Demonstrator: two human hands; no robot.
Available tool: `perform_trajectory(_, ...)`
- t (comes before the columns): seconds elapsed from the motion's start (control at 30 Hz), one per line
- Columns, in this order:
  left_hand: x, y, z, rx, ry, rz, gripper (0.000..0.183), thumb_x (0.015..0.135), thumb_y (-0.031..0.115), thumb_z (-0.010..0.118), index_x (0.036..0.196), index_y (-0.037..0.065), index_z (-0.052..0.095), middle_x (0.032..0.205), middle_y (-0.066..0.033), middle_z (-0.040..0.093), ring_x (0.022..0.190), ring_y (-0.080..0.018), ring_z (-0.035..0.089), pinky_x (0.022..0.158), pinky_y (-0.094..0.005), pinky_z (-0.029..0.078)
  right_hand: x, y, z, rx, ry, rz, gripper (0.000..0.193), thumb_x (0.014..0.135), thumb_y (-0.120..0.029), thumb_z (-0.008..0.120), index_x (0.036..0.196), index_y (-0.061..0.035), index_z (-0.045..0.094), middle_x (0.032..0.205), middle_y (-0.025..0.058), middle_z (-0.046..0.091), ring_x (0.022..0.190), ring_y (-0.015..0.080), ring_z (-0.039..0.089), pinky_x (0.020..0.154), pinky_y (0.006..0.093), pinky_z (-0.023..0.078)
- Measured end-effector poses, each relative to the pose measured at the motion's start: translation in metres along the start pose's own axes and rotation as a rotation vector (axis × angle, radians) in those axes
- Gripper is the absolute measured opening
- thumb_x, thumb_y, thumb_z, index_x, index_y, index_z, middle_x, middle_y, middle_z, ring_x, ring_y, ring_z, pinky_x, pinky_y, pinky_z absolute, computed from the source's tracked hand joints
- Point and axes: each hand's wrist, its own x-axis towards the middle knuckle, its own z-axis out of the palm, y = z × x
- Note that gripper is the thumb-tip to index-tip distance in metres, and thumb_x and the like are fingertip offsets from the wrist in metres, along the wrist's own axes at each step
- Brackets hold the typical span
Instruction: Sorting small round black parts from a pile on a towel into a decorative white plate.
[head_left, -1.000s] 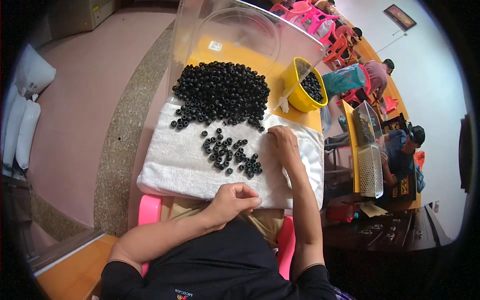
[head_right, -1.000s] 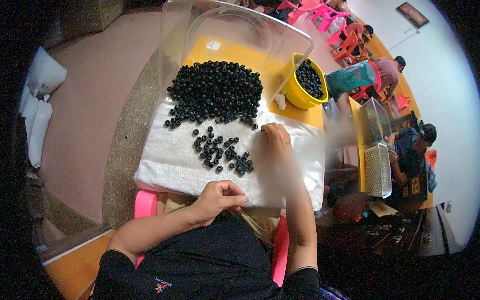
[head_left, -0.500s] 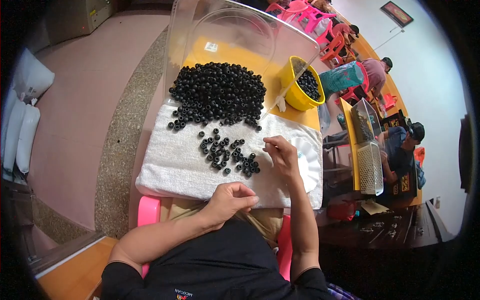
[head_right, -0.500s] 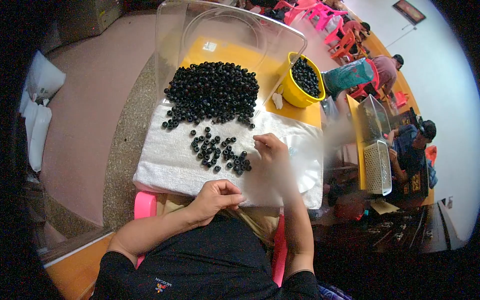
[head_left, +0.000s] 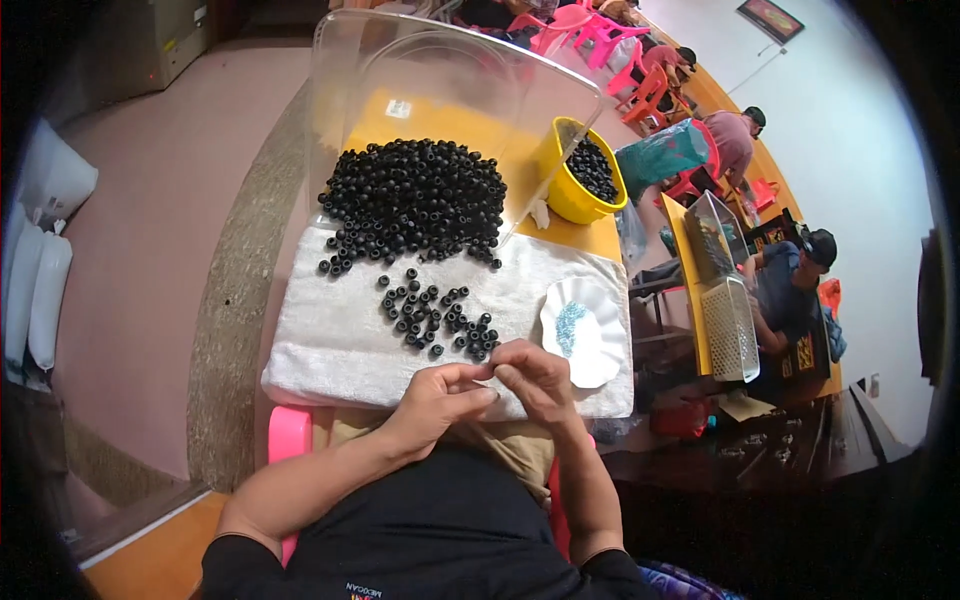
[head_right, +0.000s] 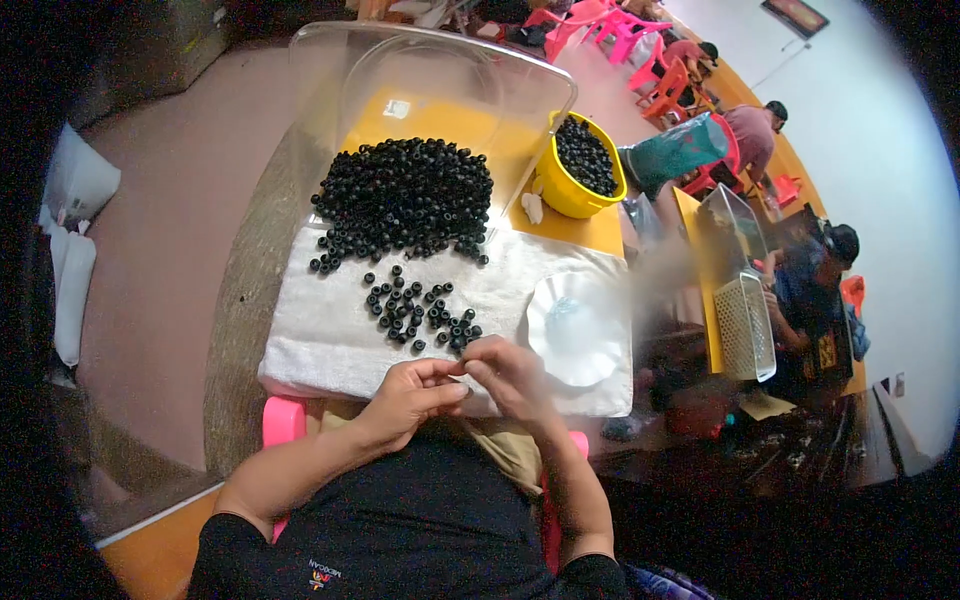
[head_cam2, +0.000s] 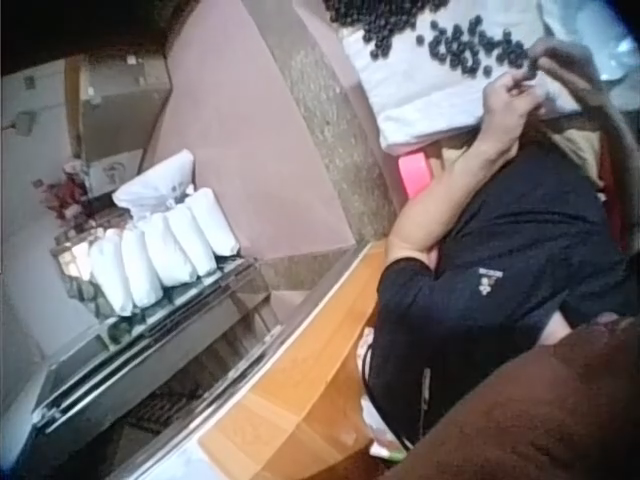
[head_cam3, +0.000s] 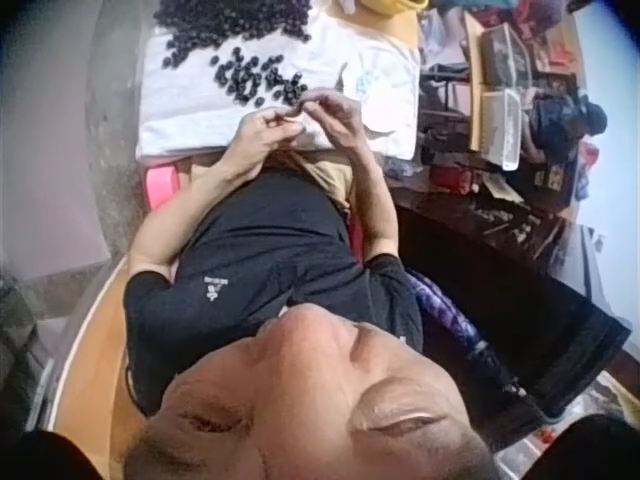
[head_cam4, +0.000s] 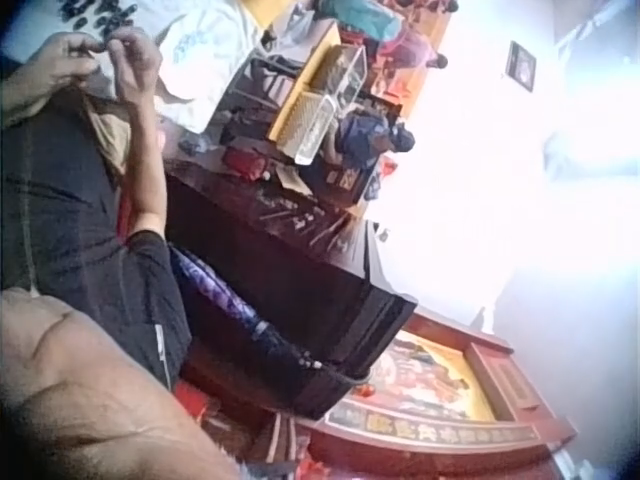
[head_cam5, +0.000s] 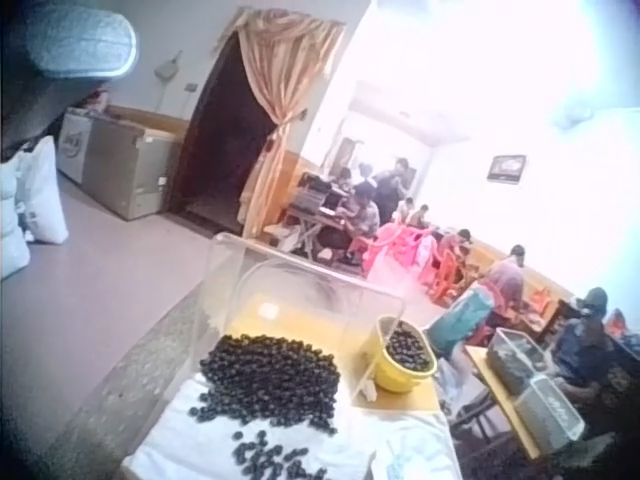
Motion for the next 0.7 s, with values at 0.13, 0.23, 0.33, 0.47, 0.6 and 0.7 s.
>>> perform_trajectory(0.13, 0.000, -0.002, -0.002, -0.009, -0.030, -0.017, 0.031, 0.089, 0.007, 0.066, 0.118, -0.002, 0.058, 0.104, -0.0058, 0.065, 0.088, -0.0113, 0.064, 0.077, -0.0246, 0.054, -0.005, 0.006, 0.001, 0.003, 0.001, -0.054, 0.009, 0.088, 0.002, 0.064, 0.097, 0.0017, 0.063, 0.097, 0.0105, 0.064, 0.088, 0.0174, 0.061, 0.077, 0.0277, 0.049)
perform_trajectory(0.23, -0.001, 0.000, -0.001, 0.001, -0.019, -0.052, 0.031, 0.089, 0.007, 0.067, 0.118, -0.002, 0.058, 0.105, -0.0063, 0.065, 0.089, -0.0110, 0.063, 0.078, -0.0246, 0.054, -0.007, 0.008, 0.002, -0.017, 0.023, -0.102, 0.013, 0.084, 0.006, 0.067, 0.095, 0.0017, 0.065, 0.097, 0.0118, 0.064, 0.089, 0.0175, 0.063, 0.074, 0.0277, 0.051)
perform_trajectory(0.33, -0.001, 0.002, 0.000, 0.026, -0.024, -0.034, 0.037, 0.089, 0.008, 0.068, 0.121, -0.006, 0.056, 0.104, -0.0071, 0.065, 0.087, -0.0087, 0.062, 0.075, -0.0227, 0.053, -0.006, 0.003, 0.000, -0.097, 0.015, -0.148, 0.015, 0.082, 0.005, 0.068, 0.096, 0.0013, 0.065, 0.094, 0.0124, 0.065, 0.087, 0.0188, 0.064, 0.074, 0.0283, 0.051)
perform_trajectory(0.47, 0.000, -0.001, -0.002, 0.030, -0.030, -0.033, 0.037, 0.089, 0.009, 0.068, 0.121, -0.006, 0.056, 0.102, -0.0072, 0.066, 0.085, -0.0088, 0.062, 0.075, -0.0224, 0.052, -0.008, 0.002, 0.000, -0.150, 0.023, -0.172, 0.017, 0.081, 0.005, 0.069, 0.097, 0.0003, 0.065, 0.093, 0.0129, 0.065, 0.085, 0.0209, 0.065, 0.073, 0.0292, 0.051)
perform_trajectory(0.6, 0.001, -0.003, -0.004, 0.097, -0.052, 0.000, 0.037, 0.088, 0.009, 0.069, 0.120, -0.006, 0.057, 0.096, -0.0066, 0.066, 0.082, -0.0087, 0.062, 0.074, -0.0220, 0.052, -0.009, -0.006, 0.001, -0.259, 0.045, -0.190, 0.017, 0.080, 0.005, 0.070, 0.095, -0.0009, 0.065, 0.091, 0.0130, 0.065, 0.083, 0.0229, 0.066, 0.072, 0.0303, 0.051)
perform_trajectory(0.7, 0.001, -0.003, -0.002, 0.109, -0.049, 0.015, 0.036, 0.088, 0.008, 0.069, 0.119, -0.006, 0.057, 0.095, -0.0063, 0.066, 0.081, -0.0085, 0.062, 0.073, -0.0219, 0.052, -0.010, -0.008, 0.001, -0.279, 0.053, -0.200, 0.016, 0.080, 0.005, 0.069, 0.094, -0.0010, 0.065, 0.091, 0.0128, 0.065, 0.082, 0.0233, 0.065, 0.072, 0.0308, 0.052)
